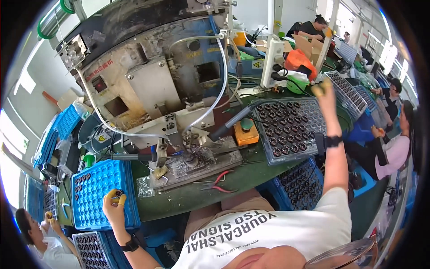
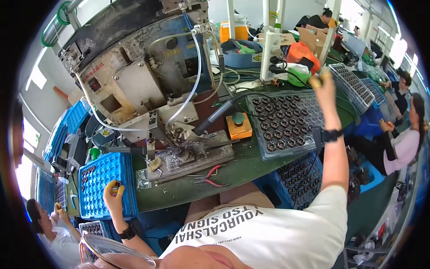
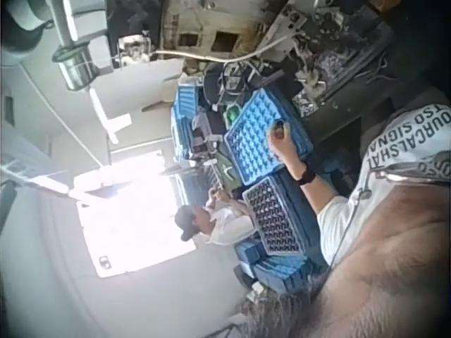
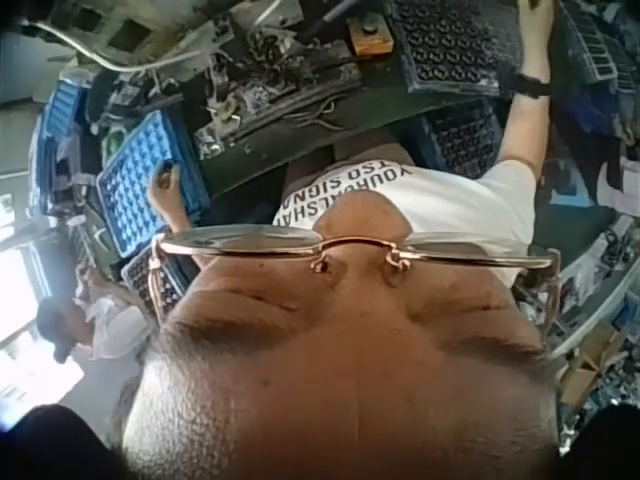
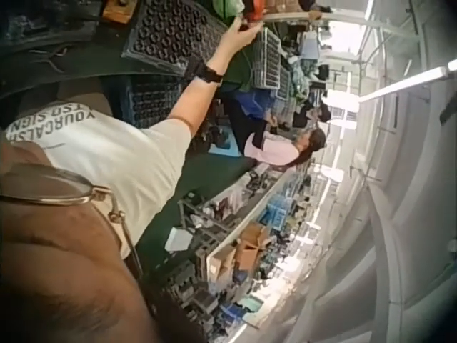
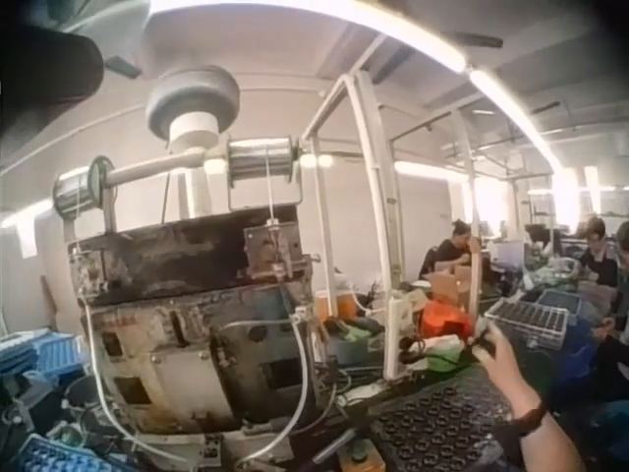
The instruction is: Assembling small electronic components using an automated press machine and pliers on a factory line.
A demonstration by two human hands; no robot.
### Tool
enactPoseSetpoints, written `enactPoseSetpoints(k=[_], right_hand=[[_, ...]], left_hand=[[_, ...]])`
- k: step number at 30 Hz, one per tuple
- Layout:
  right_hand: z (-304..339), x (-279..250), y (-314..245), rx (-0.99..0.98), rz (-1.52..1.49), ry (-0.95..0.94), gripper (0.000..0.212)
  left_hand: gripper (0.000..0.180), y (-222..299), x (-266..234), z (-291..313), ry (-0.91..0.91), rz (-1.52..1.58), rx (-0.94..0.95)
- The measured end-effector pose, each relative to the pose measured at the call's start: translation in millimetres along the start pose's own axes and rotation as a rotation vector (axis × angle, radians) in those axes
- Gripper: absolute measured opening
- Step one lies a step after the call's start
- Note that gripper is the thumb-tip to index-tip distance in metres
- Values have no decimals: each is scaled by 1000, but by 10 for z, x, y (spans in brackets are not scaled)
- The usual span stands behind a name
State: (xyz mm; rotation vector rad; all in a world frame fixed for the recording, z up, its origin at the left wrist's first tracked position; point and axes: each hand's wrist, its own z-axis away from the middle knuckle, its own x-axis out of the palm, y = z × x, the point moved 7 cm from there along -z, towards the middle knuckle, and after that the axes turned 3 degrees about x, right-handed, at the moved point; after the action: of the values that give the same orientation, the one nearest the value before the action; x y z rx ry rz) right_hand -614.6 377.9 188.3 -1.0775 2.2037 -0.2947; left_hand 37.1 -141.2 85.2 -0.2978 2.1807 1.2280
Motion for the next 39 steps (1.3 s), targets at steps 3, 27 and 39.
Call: enactPoseSetpoints(k=[3,27,39], right_hand=[[316,-1010,-1001,-179,-226,493,46],[2457,-446,-2638,-879,-288,-278,24],[2941,324,-2389,-500,-498,-409,14]], left_hand=[[37,-138,-152,174,86,38,-57],[37,-216,-274,139,413,305,-1],[36,-127,-325,222,481,415,-23]])
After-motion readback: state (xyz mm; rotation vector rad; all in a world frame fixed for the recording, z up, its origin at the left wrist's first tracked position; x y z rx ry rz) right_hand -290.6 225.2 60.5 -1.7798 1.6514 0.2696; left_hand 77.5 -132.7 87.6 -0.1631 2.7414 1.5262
